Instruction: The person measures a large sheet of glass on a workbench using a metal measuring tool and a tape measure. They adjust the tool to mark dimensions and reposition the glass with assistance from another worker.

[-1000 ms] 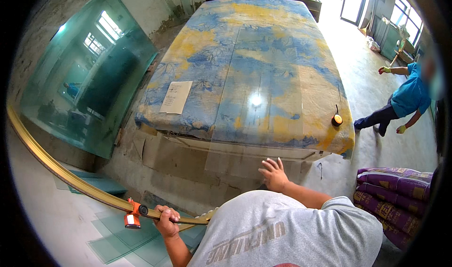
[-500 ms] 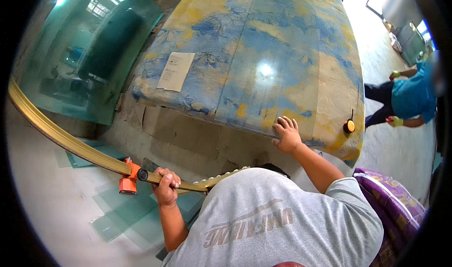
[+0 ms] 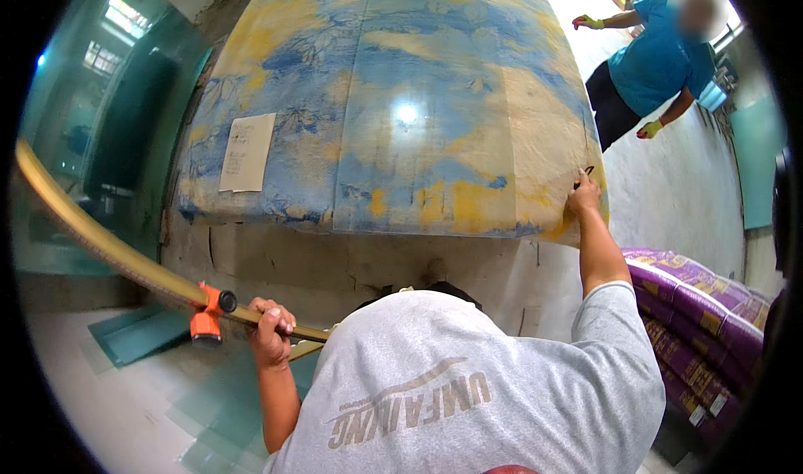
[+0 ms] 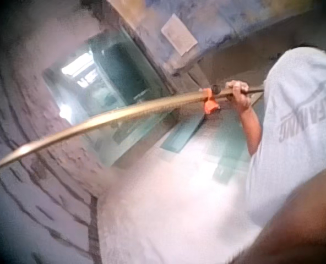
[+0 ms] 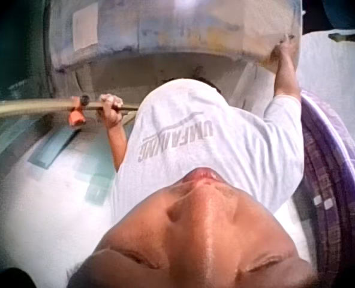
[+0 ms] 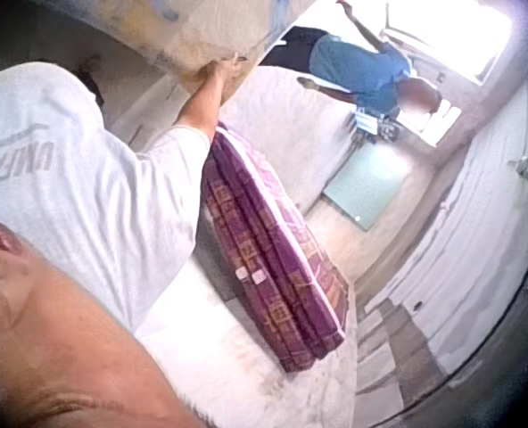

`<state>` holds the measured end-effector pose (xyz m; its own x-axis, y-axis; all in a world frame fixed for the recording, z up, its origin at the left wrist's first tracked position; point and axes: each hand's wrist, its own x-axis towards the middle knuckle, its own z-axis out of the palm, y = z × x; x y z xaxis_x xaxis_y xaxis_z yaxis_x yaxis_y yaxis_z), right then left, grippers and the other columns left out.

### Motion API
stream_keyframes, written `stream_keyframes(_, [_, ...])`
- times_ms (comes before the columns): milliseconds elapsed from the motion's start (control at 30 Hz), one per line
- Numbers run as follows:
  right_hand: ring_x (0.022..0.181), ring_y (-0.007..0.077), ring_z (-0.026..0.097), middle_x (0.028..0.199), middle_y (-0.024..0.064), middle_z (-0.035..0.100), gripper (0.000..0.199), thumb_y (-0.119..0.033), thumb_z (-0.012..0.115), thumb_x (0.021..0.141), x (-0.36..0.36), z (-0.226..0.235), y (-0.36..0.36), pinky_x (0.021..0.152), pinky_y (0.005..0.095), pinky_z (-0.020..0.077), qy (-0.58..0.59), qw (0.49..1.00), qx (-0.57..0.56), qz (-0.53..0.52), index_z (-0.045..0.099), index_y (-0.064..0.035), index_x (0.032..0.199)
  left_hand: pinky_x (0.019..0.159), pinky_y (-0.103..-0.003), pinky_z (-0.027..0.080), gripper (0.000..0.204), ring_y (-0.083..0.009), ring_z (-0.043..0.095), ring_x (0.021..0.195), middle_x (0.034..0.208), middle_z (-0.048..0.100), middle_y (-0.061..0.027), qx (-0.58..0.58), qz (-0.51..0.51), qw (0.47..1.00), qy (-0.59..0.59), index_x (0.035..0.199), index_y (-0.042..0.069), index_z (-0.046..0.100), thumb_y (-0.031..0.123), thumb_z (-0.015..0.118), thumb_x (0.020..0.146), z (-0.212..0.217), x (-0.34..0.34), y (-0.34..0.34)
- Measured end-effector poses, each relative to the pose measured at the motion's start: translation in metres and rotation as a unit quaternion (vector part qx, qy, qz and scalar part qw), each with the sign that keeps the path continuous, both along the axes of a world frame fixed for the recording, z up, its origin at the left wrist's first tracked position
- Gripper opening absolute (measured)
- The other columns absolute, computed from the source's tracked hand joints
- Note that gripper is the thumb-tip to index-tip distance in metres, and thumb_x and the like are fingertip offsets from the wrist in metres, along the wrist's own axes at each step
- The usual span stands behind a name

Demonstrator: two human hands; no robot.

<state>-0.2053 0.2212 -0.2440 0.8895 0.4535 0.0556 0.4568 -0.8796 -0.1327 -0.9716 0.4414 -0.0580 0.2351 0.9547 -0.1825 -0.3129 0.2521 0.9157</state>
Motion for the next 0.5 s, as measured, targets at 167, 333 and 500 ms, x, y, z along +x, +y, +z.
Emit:
stream_keyframes(167, [0.09, 0.0296, 0.07, 0.105, 0.0139, 0.067, 0.068, -0.018, 0.068, 0.074, -0.04, 0.035, 0.048, 0.065, 0.0444, 0.0589, 0.326, 0.909, 0.249, -0.08, 0.055, -0.0088, 0.14, 0.054, -0.031, 0.046, 0.02, -0.0139, 0.048, 0.051, 0.061, 0.048, -0.0029, -0.011, 0.008, 1.0, -0.008, 0.077, 0.01, 0.047, 0.008, 0.064, 0.086, -0.009, 0.012, -0.002])
stream_keyframes(333, [0.085, 0.0252, 0.069, 0.104, 0.0118, 0.065, 0.064, -0.014, 0.069, 0.074, -0.232, 0.151, 0.125, 0.064, 0.0425, 0.0649, 0.757, 0.534, 0.356, 0.125, 0.058, -0.0057, 0.137, 0.055, -0.031, 0.046, 0.019, -0.0152, 0.049, 0.052, 0.061, 0.051, -0.0042, -0.036, -0.005, 0.999, -0.025, 0.075, 0.009, 0.049, 0.007, 0.065, 0.086, -0.008, 0.039, -0.009])
stream_keyframes(500, [0.097, 0.0212, 0.062, 0.112, 0.009, 0.063, 0.056, -0.036, 0.075, 0.088, -0.374, 0.163, 0.188, 0.087, 0.0335, 0.0508, 0.705, 0.518, 0.169, 0.454, 0.06, -0.0053, 0.133, 0.058, -0.031, 0.048, 0.019, -0.016, 0.057, 0.06, 0.075, 0.066, -0.011, -0.035, -0.022, 0.999, 0.0, 0.077, 0.008, 0.052, 0.011, 0.069, 0.086, -0.002, 0.067, -0.017])
